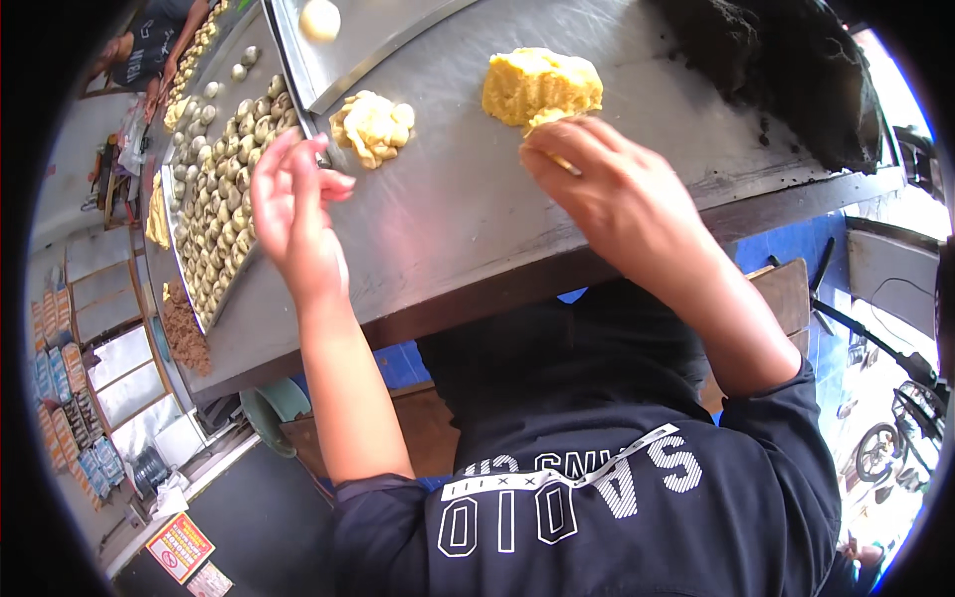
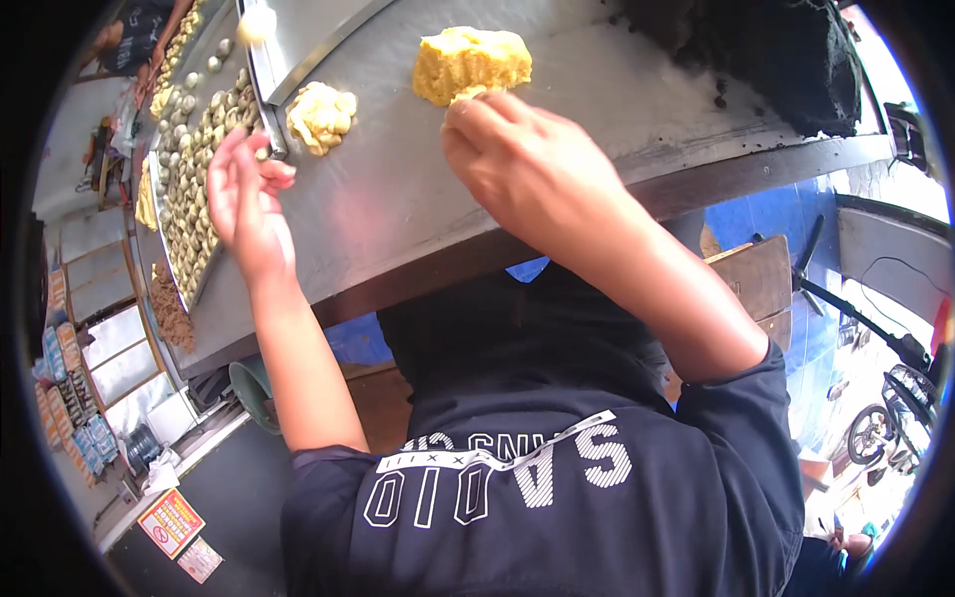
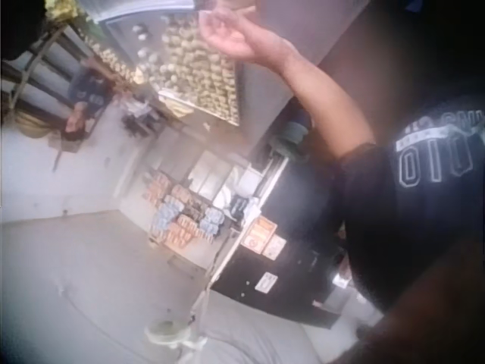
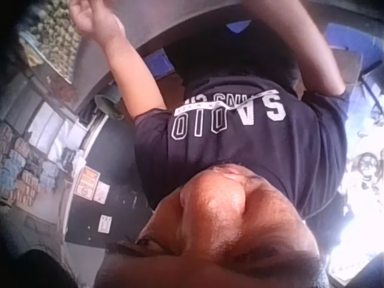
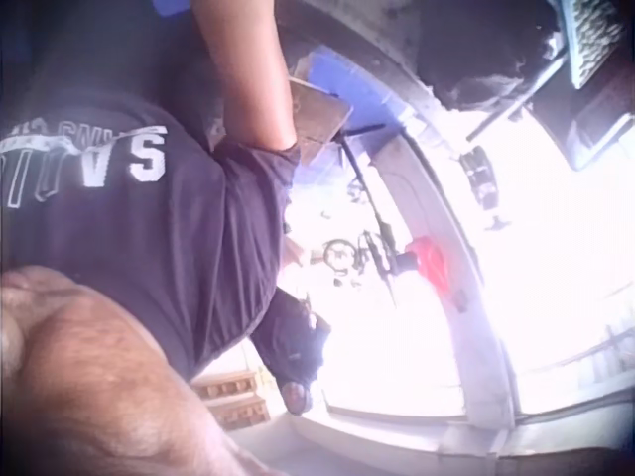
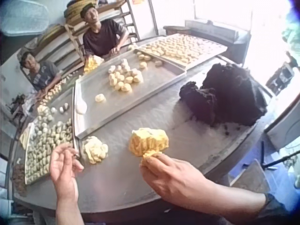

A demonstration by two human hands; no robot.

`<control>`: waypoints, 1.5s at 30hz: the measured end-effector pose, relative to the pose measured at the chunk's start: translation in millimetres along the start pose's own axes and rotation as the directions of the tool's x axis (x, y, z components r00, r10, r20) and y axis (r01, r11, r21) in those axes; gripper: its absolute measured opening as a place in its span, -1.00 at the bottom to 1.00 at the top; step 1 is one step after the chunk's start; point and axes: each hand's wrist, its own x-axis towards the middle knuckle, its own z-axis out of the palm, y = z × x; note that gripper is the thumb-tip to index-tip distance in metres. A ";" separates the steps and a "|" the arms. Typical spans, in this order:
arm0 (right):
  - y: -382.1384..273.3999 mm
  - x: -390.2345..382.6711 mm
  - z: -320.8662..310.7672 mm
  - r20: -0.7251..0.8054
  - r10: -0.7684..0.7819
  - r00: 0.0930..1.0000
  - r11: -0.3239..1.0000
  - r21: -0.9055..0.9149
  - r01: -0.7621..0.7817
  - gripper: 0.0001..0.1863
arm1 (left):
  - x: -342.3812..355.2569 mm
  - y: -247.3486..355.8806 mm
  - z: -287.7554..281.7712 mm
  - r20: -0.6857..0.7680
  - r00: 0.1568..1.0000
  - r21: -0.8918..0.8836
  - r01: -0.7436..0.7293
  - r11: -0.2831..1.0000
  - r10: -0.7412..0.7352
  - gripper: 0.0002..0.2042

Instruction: The person prepares dough by tearing pieces from a large mass, rolling them into small balls, flattening them, and placing them onto metal trays.

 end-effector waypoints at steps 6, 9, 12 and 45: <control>1.6 10.7 -12.9 0.171 -0.048 0.984 0.987 0.161 0.020 -0.89 | 53.1 -22.4 -15.9 0.157 0.988 0.618 -0.104 0.779 0.008 -0.79; 16.6 -13.7 -11.4 0.064 0.055 0.996 0.973 0.222 -0.068 -0.92 | 37.6 -34.2 -24.9 0.057 0.998 0.409 -0.042 0.912 0.021 -0.83; 16.8 -24.3 -5.7 -0.033 0.153 0.988 0.957 0.254 -0.140 -0.90 | 6.0 -25.3 -22.6 -0.038 0.987 0.325 -0.138 0.936 0.159 -0.87; 17.0 -17.4 -5.6 -0.146 0.246 0.958 0.955 0.203 -0.214 -0.66 | -65.1 8.4 -6.7 0.026 0.990 -0.002 0.138 0.990 -0.138 -0.64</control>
